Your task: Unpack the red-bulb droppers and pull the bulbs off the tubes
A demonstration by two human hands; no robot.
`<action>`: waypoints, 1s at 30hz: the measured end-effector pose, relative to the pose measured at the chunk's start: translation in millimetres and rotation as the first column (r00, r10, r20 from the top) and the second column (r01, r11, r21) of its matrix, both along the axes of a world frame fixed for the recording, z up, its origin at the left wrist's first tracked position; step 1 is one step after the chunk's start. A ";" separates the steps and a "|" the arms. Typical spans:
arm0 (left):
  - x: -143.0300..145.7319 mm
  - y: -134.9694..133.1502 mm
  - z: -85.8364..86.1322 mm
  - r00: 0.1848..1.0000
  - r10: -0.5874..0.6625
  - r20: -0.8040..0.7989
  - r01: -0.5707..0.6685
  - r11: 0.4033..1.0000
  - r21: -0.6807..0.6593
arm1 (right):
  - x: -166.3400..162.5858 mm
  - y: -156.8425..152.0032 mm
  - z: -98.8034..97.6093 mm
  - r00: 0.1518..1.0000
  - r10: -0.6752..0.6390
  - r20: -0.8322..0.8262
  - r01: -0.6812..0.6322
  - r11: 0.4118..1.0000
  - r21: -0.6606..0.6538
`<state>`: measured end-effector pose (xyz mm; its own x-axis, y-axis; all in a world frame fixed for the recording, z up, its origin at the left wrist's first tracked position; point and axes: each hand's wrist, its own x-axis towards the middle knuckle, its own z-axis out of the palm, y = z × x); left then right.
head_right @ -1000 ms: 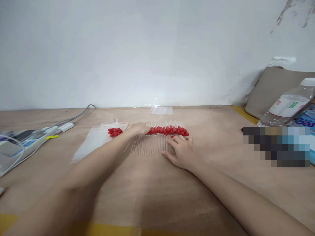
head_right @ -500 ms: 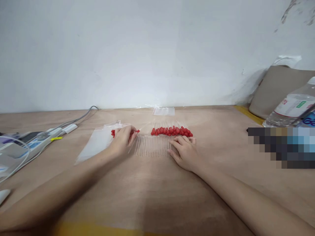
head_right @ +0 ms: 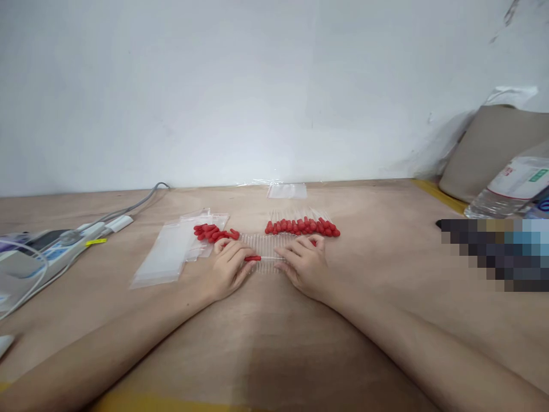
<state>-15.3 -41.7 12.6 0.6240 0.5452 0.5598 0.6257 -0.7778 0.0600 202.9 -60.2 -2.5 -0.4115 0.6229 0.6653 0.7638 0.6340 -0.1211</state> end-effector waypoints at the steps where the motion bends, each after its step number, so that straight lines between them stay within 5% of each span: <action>1: 1.4 -0.5 -0.7 1.000 -0.015 0.000 0.015 1.000 0.001 | -0.5 -0.4 -0.3 1.000 0.013 -0.001 -0.013 1.000 -0.019; 11: 7.5 -0.8 -4.4 0.988 -0.109 -0.109 0.117 0.991 0.071 | -3.0 -8.8 6.8 0.992 0.124 -0.009 -0.124 0.978 -0.169; 24: -3.4 -8.0 5.3 0.960 -0.155 -0.233 0.163 0.986 0.015 | 12.7 -16.0 2.6 0.966 0.130 0.225 -0.186 0.951 0.247; 30: -32.3 3.0 20.7 0.994 0.094 -0.064 -0.099 0.991 -0.086 | 37.2 -5.5 0.2 0.993 -0.120 0.000 0.118 0.979 0.164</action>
